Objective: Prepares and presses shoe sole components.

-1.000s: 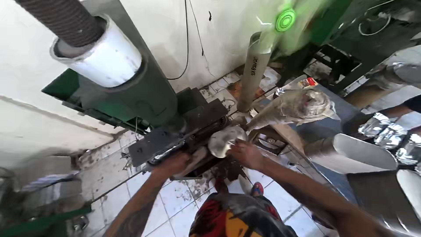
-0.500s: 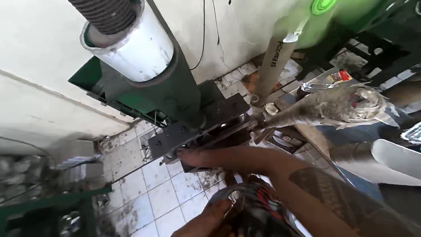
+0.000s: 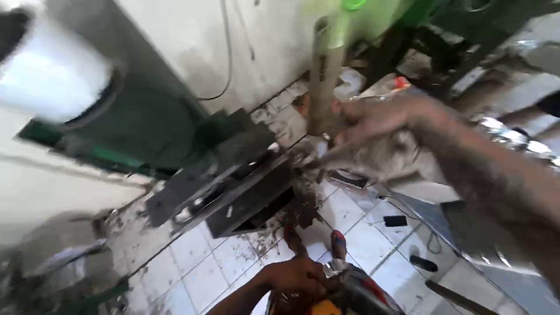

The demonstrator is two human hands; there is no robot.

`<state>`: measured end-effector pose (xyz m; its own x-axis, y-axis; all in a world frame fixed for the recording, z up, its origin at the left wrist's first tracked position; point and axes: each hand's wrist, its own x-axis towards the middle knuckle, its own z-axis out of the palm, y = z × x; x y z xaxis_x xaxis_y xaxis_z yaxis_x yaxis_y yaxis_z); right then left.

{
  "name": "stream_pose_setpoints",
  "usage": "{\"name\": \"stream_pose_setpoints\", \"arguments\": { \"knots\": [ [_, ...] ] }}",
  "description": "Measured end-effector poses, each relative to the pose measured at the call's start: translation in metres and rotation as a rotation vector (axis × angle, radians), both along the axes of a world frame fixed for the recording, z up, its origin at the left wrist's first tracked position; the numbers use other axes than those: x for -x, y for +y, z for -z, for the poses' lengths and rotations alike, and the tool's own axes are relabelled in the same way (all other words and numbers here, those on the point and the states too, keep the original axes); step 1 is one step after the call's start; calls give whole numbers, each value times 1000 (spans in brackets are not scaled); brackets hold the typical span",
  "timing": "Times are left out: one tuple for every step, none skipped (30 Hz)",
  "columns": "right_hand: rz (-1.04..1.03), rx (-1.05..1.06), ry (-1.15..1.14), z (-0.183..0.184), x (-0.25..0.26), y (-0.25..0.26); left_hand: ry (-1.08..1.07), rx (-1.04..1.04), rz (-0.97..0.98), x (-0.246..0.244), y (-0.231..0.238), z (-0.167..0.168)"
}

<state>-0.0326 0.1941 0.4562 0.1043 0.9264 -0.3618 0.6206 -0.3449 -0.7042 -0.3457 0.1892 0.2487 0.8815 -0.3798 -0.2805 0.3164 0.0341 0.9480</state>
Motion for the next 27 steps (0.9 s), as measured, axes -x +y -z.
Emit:
{"name": "stream_pose_setpoints", "arguments": {
  "knots": [
    [-107,-40,-54,51,-29,-38,-9,-58,-34,-19,0,0],
    [-150,-39,-83,96,-46,-84,3,-165,-78,-40,4,0],
    [-157,16,-57,137,-53,-132,31,-312,-118,-67,10,0],
    [-133,82,-39,172,-54,-178,66,-464,-137,-99,17,0],
    [-72,173,-50,204,-49,-220,107,-601,-123,-137,23,1],
    [15,277,-64,236,-40,-255,143,-704,-89,-177,27,4],
    [122,363,-92,271,-30,-286,148,-787,-46,-219,28,9],
    [225,439,-119,308,-21,-311,133,-851,-5,-261,28,18],
    [309,483,-145,345,-12,-334,102,-901,31,-299,25,30],
    [384,499,-160,377,-5,-352,67,-941,60,-334,23,42],
    [435,508,-167,399,-3,-364,30,-979,82,-365,23,56],
    [467,520,-168,409,-6,-366,-6,-1003,103,-392,24,65],
    [480,532,-169,409,-12,-361,-43,-1001,126,-413,26,71],
    [482,548,-140,404,-15,-357,-67,-980,149,-424,30,74],
    [490,562,-105,399,-15,-356,-71,-937,175,-429,33,76],
    [503,578,-78,398,-17,-357,-73,-871,198,-431,35,78],
    [512,592,-85,403,-21,-360,-80,-817,203,-433,39,81],
    [522,604,-94,413,-24,-362,-62,-782,199,-434,42,82],
    [527,608,-108,424,-24,-366,-41,-739,189,-433,44,86],
    [529,607,-114,431,-25,-369,-29,-712,187,-433,45,89],
    [538,600,-111,435,-24,-369,-30,-700,197,-435,46,91],
    [547,603,-101,432,-21,-367,-39,-700,220,-438,47,92],
    [558,606,-98,423,-20,-364,-45,-721,247,-443,46,90],
    [570,604,-97,410,-22,-360,-43,-762,267,-452,45,87],
    [585,597,-103,400,-23,-356,-65,-813,281,-460,44,83],
    [595,595,-104,395,-20,-352,-112,-862,303,-465,46,81],
    [609,595,-95,392,-16,-349,-156,-904,340,-470,49,81]
  ]
}}
